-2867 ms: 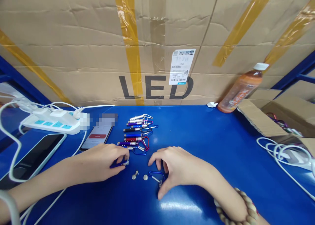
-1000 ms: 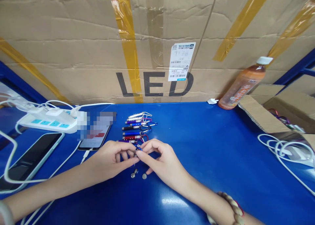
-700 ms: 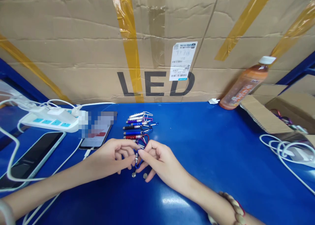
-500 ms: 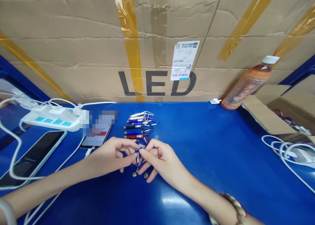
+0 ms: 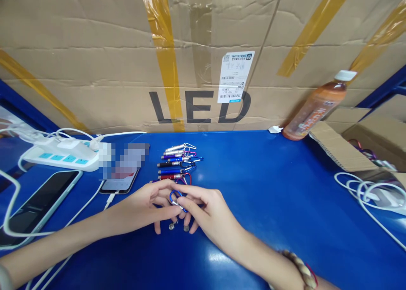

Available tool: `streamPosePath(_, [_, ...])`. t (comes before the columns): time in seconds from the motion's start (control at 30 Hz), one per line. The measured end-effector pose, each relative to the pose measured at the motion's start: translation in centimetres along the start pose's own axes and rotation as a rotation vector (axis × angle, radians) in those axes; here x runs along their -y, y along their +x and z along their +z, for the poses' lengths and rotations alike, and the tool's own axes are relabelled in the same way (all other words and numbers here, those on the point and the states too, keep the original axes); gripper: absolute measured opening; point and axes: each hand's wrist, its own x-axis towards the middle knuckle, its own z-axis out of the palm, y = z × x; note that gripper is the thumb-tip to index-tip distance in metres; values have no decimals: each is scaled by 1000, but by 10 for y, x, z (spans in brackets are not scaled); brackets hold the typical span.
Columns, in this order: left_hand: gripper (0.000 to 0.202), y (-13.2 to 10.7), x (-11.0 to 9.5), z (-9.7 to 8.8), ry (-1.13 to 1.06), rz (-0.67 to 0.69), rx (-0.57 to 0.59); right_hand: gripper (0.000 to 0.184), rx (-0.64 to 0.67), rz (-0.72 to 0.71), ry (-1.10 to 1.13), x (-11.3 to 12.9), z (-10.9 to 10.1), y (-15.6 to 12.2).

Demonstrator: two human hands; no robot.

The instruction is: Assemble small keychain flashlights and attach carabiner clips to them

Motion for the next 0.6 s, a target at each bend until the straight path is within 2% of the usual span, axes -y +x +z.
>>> streamPosePath(0.1, [22,1,1,0,-8,21,56,34,22,-112,-160,-2,0,-2])
streamPosePath(0.3, [20,3,-1,-3,16,36,-37,38,4,-185,-321,-5,-3,-3])
streamPosePath(0.43, [21,2,-1,-2,-13,15,-71,36,-60,-175,-325,-1,-5,-2])
streamPosePath(0.6, [40,0,0,0,-114,-1,-1,23,-150,-125,-236,1,-4,-1])
